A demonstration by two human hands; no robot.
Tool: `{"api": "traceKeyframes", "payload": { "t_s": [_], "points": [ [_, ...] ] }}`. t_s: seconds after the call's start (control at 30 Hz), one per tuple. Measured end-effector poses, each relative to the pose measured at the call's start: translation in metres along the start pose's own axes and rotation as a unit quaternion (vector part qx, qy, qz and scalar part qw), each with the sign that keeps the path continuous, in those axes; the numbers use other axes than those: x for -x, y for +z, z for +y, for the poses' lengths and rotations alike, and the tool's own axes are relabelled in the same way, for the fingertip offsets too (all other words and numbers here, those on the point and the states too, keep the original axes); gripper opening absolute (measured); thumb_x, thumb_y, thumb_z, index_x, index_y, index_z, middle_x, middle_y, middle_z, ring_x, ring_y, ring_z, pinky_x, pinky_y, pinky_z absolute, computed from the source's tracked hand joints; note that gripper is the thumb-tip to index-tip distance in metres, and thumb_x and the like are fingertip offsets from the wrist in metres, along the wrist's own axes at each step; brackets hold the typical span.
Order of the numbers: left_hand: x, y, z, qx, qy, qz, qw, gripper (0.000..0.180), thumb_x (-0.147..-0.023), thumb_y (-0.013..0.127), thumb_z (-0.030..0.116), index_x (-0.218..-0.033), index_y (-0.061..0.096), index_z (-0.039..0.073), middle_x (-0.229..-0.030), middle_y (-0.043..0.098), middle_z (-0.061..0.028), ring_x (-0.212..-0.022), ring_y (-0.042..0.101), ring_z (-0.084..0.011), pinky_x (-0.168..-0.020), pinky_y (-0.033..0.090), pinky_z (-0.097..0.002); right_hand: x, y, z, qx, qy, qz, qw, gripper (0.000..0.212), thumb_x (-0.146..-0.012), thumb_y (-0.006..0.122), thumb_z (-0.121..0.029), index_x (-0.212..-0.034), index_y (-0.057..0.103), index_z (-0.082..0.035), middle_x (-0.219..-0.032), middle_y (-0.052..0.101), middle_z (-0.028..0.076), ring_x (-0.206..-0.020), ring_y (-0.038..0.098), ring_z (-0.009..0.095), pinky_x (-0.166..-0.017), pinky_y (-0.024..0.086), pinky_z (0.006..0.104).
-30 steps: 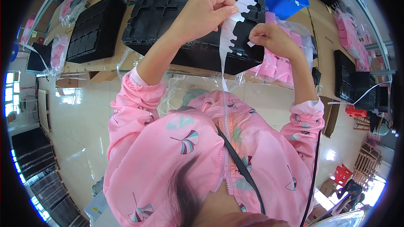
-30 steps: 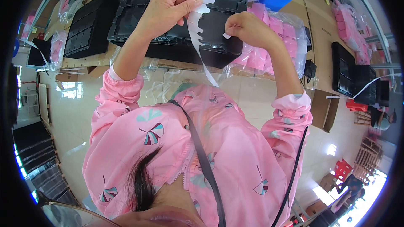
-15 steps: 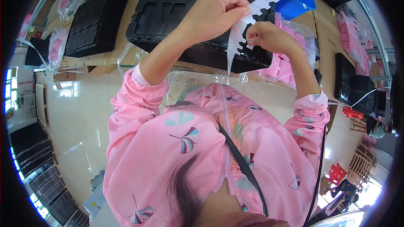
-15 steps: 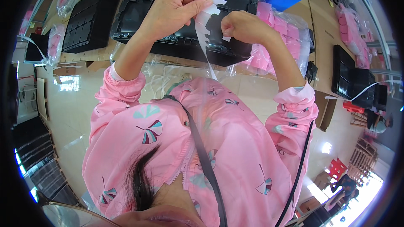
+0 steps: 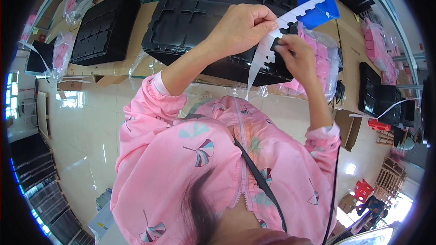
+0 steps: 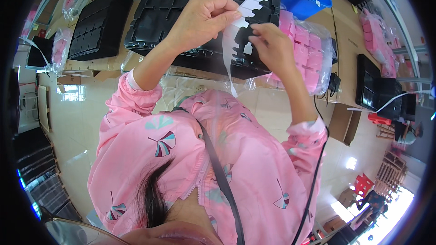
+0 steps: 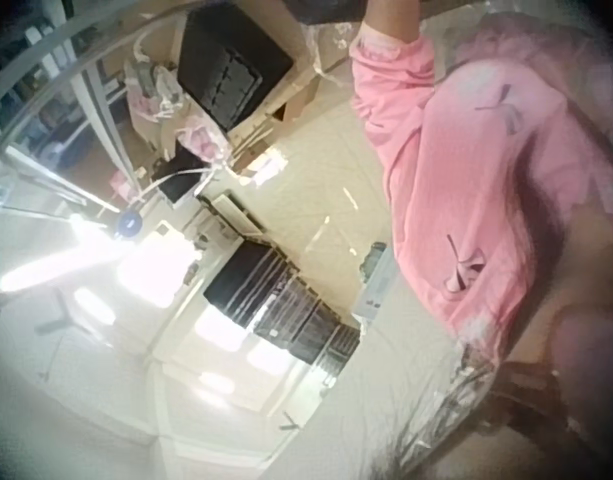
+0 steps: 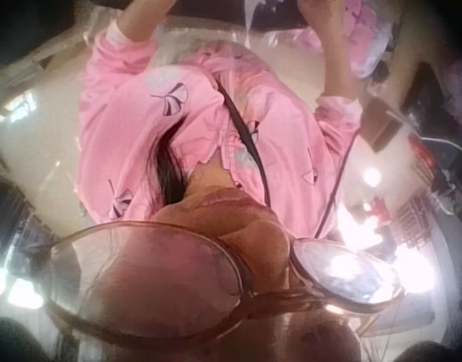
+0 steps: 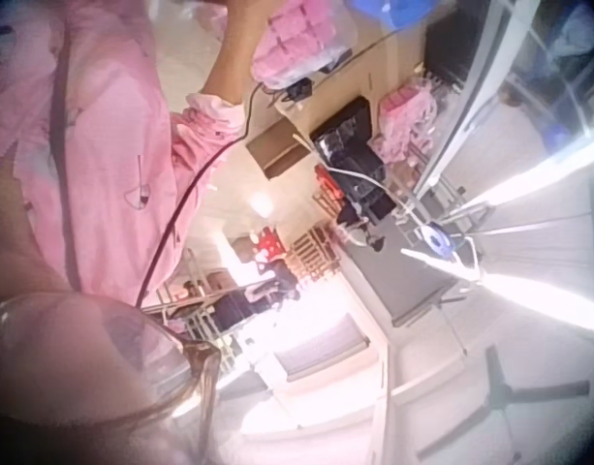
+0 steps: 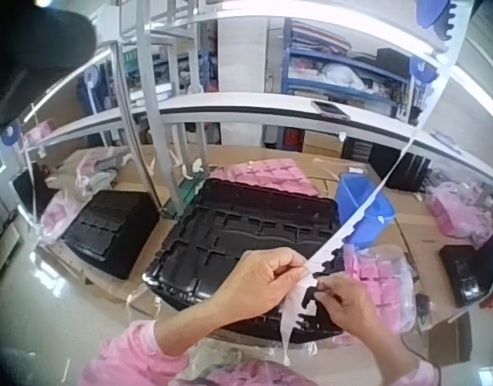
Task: Peeling adhesive strips and attaching foam grids to black plastic trays.
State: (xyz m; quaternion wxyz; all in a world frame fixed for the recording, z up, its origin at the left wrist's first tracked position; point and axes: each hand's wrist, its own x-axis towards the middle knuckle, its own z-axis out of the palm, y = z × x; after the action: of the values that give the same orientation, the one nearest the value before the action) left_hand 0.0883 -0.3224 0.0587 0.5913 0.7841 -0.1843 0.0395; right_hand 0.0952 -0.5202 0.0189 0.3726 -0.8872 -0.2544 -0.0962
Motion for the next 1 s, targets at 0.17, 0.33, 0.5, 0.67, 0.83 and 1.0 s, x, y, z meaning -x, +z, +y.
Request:
{"api": "traceKeyframes", "payload": {
  "t_s": [0.17,0.33,0.5,0.67,0.83,1.0],
  "points": [
    [-0.007,0.003,-0.007,-0.003,0.015,0.025,1.000,0.014,-0.084,0.060,0.016,-0.089,0.063,0.003,-0.063,0.057,0.0030,-0.051,0.043,-0.0011,-0.044,0.034,-0.0180,0.012,0.001,-0.043,-0.022,-0.172,0.190,0.966,0.028,-0.066,0.071,0.000,-0.092,0.062,0.000,-0.092,0.058,0.009,-0.081,0.056,0.020,-0.066,0.046,0.0272],
    [-0.009,0.004,-0.009,0.020,0.002,0.026,0.999,0.014,-0.084,0.060,0.016,-0.087,0.063,0.002,-0.064,0.058,0.0022,-0.051,0.044,-0.0013,-0.043,0.034,-0.0184,0.004,0.024,-0.038,-0.005,-0.173,0.202,0.964,0.026,-0.057,0.072,0.001,-0.082,0.064,-0.002,-0.084,0.057,0.008,-0.074,0.053,0.023,-0.061,0.042,0.0318],
    [-0.012,0.000,-0.013,0.022,0.002,0.037,0.999,0.015,-0.083,0.061,0.017,-0.087,0.063,0.002,-0.064,0.059,0.0017,-0.052,0.047,-0.0017,-0.044,0.037,-0.0188,-0.002,0.029,-0.040,0.032,-0.236,0.218,0.946,0.021,-0.058,0.071,0.001,-0.076,0.062,-0.004,-0.078,0.057,0.007,-0.073,0.054,0.023,-0.062,0.041,0.0324],
    [-0.013,-0.008,-0.022,0.030,0.022,0.093,0.995,0.014,-0.083,0.060,0.015,-0.087,0.063,0.002,-0.066,0.060,0.0011,-0.055,0.051,-0.0030,-0.048,0.042,-0.0194,-0.008,0.018,-0.047,-0.005,-0.133,0.255,0.958,0.015,-0.065,0.068,0.003,-0.078,0.062,-0.002,-0.081,0.059,0.007,-0.074,0.056,0.021,-0.069,0.044,0.0299],
    [0.009,-0.010,-0.007,0.012,0.124,0.002,0.992,0.013,-0.080,0.058,0.012,-0.085,0.064,0.001,-0.067,0.062,-0.0083,-0.059,0.060,-0.0137,-0.055,0.047,-0.0267,-0.072,0.034,-0.024,-0.170,0.067,0.043,0.982,0.013,-0.080,0.060,-0.011,-0.084,0.064,0.000,-0.079,0.062,0.003,-0.071,0.054,0.007,-0.066,0.044,0.0209],
    [0.031,-0.007,0.006,0.094,0.136,-0.084,0.983,0.011,-0.079,0.056,0.009,-0.082,0.061,-0.001,-0.069,0.062,-0.0131,-0.063,0.062,-0.0240,-0.057,0.046,-0.0304,-0.130,0.111,-0.077,-0.238,-0.045,-0.295,0.924,0.015,-0.078,0.060,-0.013,-0.081,0.063,0.001,-0.075,0.062,0.003,-0.071,0.054,0.009,-0.065,0.043,0.0240]
  ]
}}
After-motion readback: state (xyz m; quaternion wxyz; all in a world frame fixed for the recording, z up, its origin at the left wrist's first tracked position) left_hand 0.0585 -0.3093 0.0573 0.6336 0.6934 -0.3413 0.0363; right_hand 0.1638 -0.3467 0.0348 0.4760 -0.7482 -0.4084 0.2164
